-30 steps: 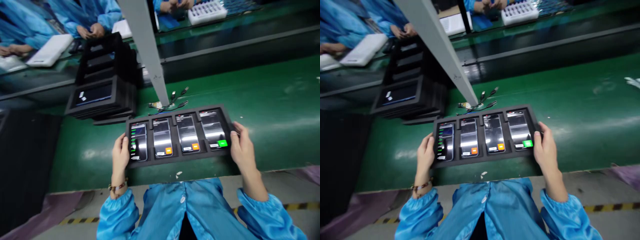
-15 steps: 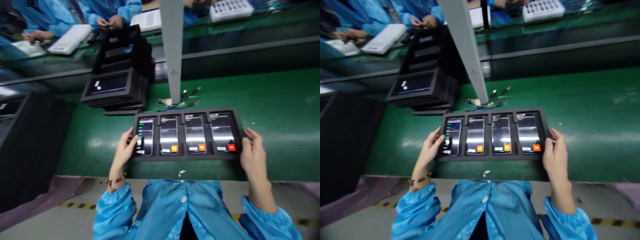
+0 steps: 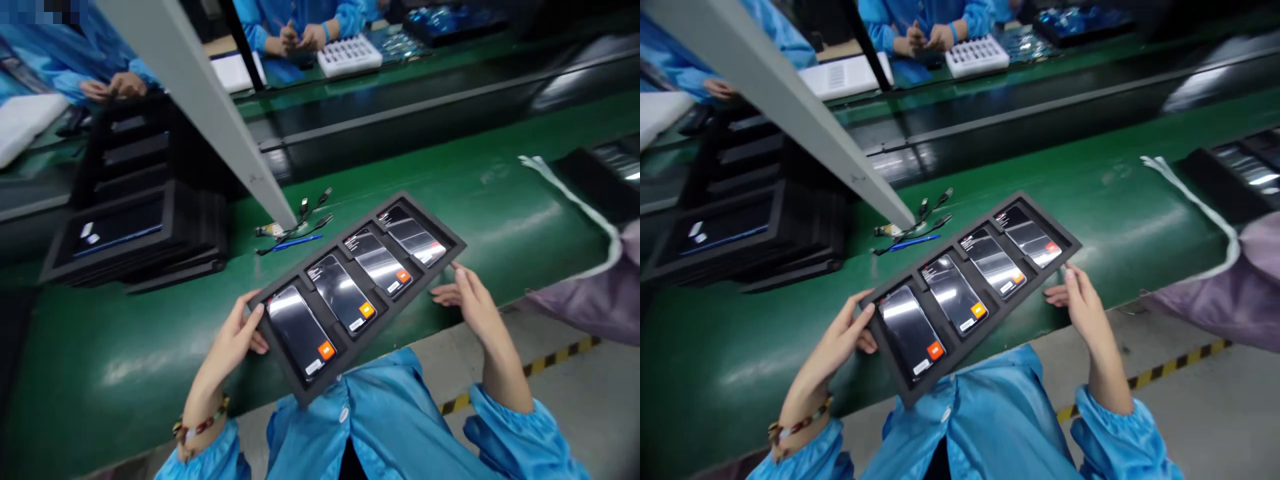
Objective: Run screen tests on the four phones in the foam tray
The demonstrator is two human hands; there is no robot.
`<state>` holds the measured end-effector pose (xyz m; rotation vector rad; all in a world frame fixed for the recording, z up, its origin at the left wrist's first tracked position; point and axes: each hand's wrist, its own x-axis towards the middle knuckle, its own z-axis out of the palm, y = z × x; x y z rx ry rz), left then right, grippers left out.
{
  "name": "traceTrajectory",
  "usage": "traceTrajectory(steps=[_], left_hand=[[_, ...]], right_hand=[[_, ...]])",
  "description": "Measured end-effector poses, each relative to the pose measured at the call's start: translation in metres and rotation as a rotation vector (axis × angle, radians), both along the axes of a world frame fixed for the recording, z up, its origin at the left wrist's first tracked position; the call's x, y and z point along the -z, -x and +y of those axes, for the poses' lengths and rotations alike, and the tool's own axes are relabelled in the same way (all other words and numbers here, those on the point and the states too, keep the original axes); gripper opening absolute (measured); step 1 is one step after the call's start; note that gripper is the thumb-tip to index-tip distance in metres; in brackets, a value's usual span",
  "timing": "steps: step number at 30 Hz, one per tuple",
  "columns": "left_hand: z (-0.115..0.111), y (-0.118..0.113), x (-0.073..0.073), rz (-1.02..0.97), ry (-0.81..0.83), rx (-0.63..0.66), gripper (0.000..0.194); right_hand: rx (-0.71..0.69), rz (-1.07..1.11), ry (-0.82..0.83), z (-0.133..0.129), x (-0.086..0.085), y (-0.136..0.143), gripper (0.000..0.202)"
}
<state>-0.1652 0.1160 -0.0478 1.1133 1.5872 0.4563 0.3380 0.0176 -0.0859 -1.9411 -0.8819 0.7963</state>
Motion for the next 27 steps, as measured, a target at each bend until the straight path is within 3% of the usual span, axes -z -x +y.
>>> traceTrajectory(steps=[2, 5, 6, 9, 11, 13, 17, 19, 21, 23, 25, 27], left_hand=[[0.002, -0.037, 0.010, -0.109, 0.045, 0.009, 0.099], [-0.014, -0.119, 0.030, -0.340, 0.076, 0.001, 0.111], [-0.026, -0.149, 0.034, -0.459, 0.108, 0.085, 0.114], [-0.064, -0.224, 0.038, -0.774, 0.220, 0.567, 0.121], [-0.081, -0.253, 0.035, -0.804, 0.237, 0.836, 0.112], [-0.086, -0.263, 0.030, -0.732, 0.196, 0.991, 0.091], [-0.073, -0.245, 0.020, -0.631, 0.152, 1.020, 0.063], [-0.060, -0.224, 0.018, -0.590, 0.136, 0.973, 0.059], [-0.042, -0.194, 0.019, -0.500, 0.055, 0.861, 0.058], [-0.019, -0.156, 0.022, -0.383, -0.074, 0.623, 0.059], [0.007, -0.109, 0.022, -0.243, -0.270, 0.271, 0.062], [0.030, -0.056, 0.012, -0.054, -0.596, -0.158, 0.063]], right_hand=[[0.093, 0.104, -0.116, 0.004, -0.006, 0.003, 0.085], [0.264, -0.047, -0.267, 0.002, -0.024, -0.006, 0.081], [0.320, -0.115, -0.302, -0.003, -0.032, -0.010, 0.078], [0.457, -0.285, -0.406, -0.026, -0.056, -0.011, 0.062], [0.482, -0.345, -0.445, -0.043, -0.065, 0.002, 0.052], [0.415, -0.341, -0.434, -0.053, -0.064, 0.022, 0.045], [0.135, -0.266, -0.318, -0.049, -0.036, 0.055, 0.040], [0.103, -0.275, -0.276, -0.038, -0.018, 0.053, 0.041], [0.163, -0.312, -0.252, -0.028, -0.004, 0.037, 0.047], [0.250, -0.348, -0.232, -0.024, 0.004, 0.014, 0.055], [0.316, -0.360, -0.210, -0.026, 0.006, -0.008, 0.063], [0.347, -0.366, -0.188, -0.028, 0.005, -0.025, 0.068]])
